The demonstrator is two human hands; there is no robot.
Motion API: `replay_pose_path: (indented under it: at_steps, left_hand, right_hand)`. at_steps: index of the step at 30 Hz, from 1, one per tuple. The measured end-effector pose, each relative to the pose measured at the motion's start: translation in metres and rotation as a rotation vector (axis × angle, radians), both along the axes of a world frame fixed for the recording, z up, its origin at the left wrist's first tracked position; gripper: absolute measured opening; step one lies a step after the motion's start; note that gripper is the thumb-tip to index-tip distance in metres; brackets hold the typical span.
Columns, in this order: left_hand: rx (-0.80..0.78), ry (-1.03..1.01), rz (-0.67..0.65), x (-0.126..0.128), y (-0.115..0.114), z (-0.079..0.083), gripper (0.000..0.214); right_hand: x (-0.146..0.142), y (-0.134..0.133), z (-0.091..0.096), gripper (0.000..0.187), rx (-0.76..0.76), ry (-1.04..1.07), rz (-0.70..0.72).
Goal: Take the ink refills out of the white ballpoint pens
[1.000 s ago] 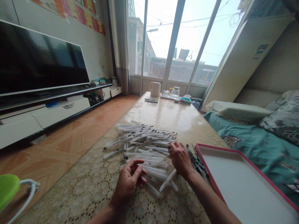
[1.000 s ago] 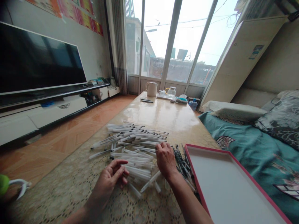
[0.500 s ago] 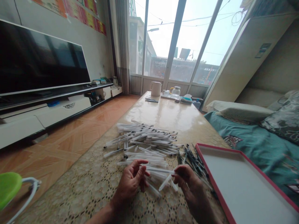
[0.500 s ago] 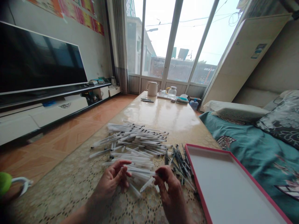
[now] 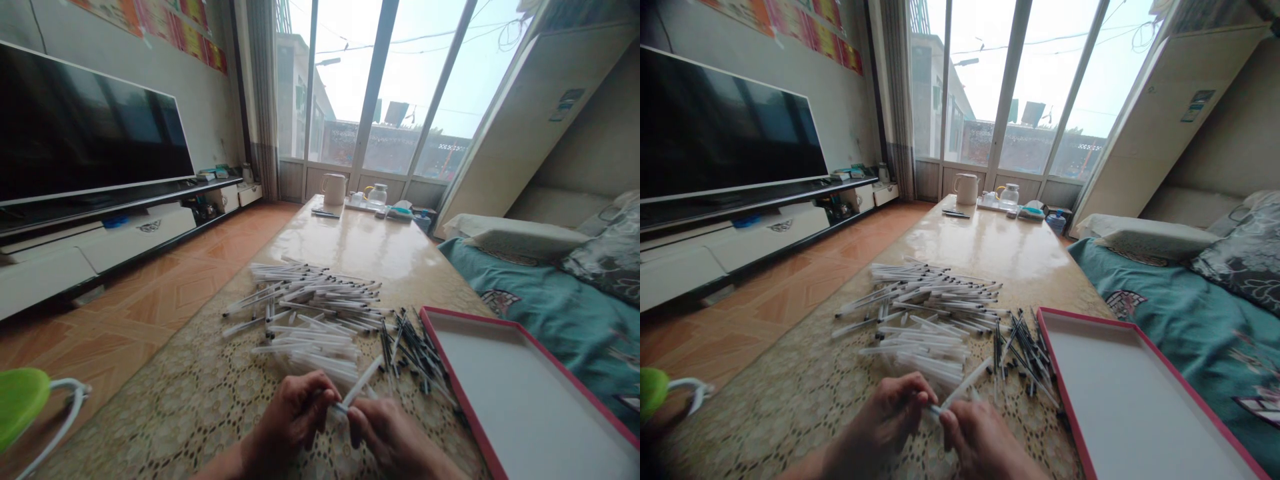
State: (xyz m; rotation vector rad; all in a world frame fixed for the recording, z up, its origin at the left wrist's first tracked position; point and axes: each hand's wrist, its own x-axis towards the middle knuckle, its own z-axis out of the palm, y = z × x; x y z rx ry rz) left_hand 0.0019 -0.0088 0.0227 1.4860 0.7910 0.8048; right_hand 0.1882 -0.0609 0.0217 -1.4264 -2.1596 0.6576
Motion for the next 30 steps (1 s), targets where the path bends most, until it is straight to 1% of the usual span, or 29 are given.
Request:
replay_pose_path:
  at_steps: [1, 3, 5, 7, 9, 11, 12, 13, 16, 18, 20, 21, 23, 26, 28, 30]
  left_hand:
    - [-0.041, 0.006, -0.009, 0.0, 0.0, 0.0, 0.034]
    - [-0.149, 0.013, -0.024, 0.001, 0.0, 0.001, 0.034]
    - [-0.24, 0.012, -0.02, 0.003, 0.001, 0.0, 0.034]
    - [-0.304, -0.005, -0.009, 0.005, 0.003, -0.002, 0.034]
    - [-0.333, -0.039, 0.023, 0.004, 0.006, -0.005, 0.034]
    - [-0.342, -0.09, 0.093, -0.001, 0.011, -0.006, 0.036]
    - [-0.353, -0.12, 0.146, -0.003, 0.014, -0.006, 0.038]
    - [-0.352, -0.131, 0.196, -0.006, 0.016, -0.006, 0.037]
    - [-0.315, -0.126, 0.221, -0.009, 0.019, -0.006, 0.035]
    - [-0.263, -0.144, 0.292, -0.008, 0.02, -0.004, 0.033]
    - [-0.193, -0.163, 0.421, -0.006, 0.022, 0.0, 0.031]
    - [-0.157, -0.168, 0.478, -0.006, 0.023, 0.002, 0.035]
    - [-0.099, -0.178, 0.534, -0.008, 0.026, 0.007, 0.05]
    - [-0.051, -0.174, 0.537, -0.011, 0.029, 0.011, 0.068]
    - [-0.033, -0.168, 0.53, -0.012, 0.029, 0.01, 0.072]
    - [-0.028, -0.19, 0.519, -0.01, 0.028, 0.007, 0.071]
  right_hand:
    - [0.0, 0.0, -0.004, 0.046, 0.0, -0.006, 0.013]
    - [-0.002, 0.001, -0.014, 0.043, 0.058, -0.053, -0.003]
    - [-0.003, 0.002, -0.023, 0.036, 0.159, -0.153, -0.05]
    - [-0.003, 0.002, -0.027, 0.029, 0.277, -0.286, -0.094]
    - [0.001, 0.001, -0.024, 0.027, 0.405, -0.405, -0.096]
    - [0.013, -0.001, -0.019, 0.029, 0.513, -0.468, -0.107]
    - [0.021, -0.001, -0.016, 0.03, 0.552, -0.476, -0.134]
    - [0.03, -0.002, -0.013, 0.032, 0.575, -0.47, -0.196]
    - [0.05, -0.002, -0.009, 0.032, 0.563, -0.348, -0.389]
    - [0.052, -0.001, -0.01, 0.034, 0.539, -0.256, -0.463]
    - [0.047, 0.0, -0.01, 0.036, 0.516, -0.21, -0.469]
    - [0.042, 0.0, -0.011, 0.036, 0.509, -0.204, -0.464]
    - [0.035, 0.001, -0.011, 0.036, 0.499, -0.202, -0.445]
    - [0.031, 0.0, -0.013, 0.036, 0.458, -0.18, -0.446]
    - [0.031, 0.0, -0.015, 0.036, 0.415, -0.149, -0.438]
    - [0.03, 0.0, -0.016, 0.035, 0.378, -0.131, -0.411]
